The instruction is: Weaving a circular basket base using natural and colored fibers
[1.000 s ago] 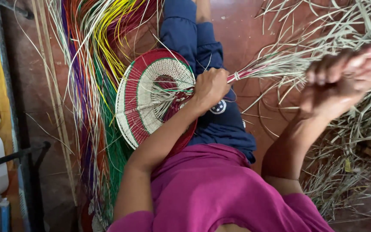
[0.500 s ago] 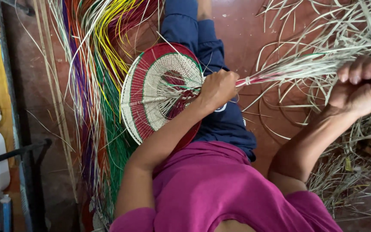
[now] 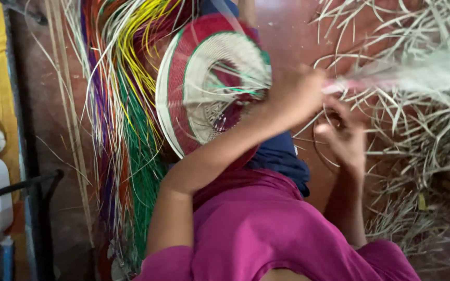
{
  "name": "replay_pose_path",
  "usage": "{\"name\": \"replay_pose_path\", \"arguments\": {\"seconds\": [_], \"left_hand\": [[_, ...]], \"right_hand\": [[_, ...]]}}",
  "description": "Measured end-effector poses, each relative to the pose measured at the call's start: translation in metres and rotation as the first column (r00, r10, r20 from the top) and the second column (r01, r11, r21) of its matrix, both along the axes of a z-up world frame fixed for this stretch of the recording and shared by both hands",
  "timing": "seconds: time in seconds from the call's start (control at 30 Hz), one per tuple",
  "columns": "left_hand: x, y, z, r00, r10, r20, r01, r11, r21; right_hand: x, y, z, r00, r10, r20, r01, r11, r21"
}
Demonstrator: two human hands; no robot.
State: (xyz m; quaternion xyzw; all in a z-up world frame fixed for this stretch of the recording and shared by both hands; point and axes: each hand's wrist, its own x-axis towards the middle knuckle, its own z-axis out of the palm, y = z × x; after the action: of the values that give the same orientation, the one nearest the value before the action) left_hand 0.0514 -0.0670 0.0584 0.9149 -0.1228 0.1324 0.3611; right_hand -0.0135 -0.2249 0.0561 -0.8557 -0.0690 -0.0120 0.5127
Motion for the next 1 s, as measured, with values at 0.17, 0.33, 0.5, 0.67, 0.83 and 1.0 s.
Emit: {"name": "replay_pose_path", "arguments": {"seconds": [0.17,0.33,0.5,0.67,0.83,1.0], "left_hand": [[-0.01,0.01,0.012,0.991,-0.104,-0.079,0.113,0.986,0.122],[-0.025,0.073,0.006,0.953,0.056,-0.297,0.043,0.948,0.316],[-0.051,0.14,-0.035,0.803,0.267,-0.533,0.015,0.885,0.466],[-0.069,0.164,-0.082,0.769,0.267,-0.581,-0.058,0.934,0.351],[-0.065,0.143,-0.025,0.853,0.041,-0.52,-0.003,0.997,0.074],[-0.033,0.1,-0.028,0.837,-0.08,-0.541,0.049,0.996,-0.072]], "right_hand": [[0.045,0.039,0.008,0.937,0.309,0.163,-0.331,0.634,0.699],[0.061,0.069,0.001,0.926,0.35,-0.14,-0.06,0.504,0.861],[0.07,0.085,-0.02,0.897,0.368,-0.244,0.089,0.391,0.916],[0.053,0.115,-0.014,0.992,-0.034,0.119,-0.015,0.921,0.39],[0.048,0.124,0.012,0.997,-0.067,0.045,0.038,0.883,0.467],[0.041,0.128,0.0,0.997,-0.077,-0.024,0.079,0.883,0.464]]}}
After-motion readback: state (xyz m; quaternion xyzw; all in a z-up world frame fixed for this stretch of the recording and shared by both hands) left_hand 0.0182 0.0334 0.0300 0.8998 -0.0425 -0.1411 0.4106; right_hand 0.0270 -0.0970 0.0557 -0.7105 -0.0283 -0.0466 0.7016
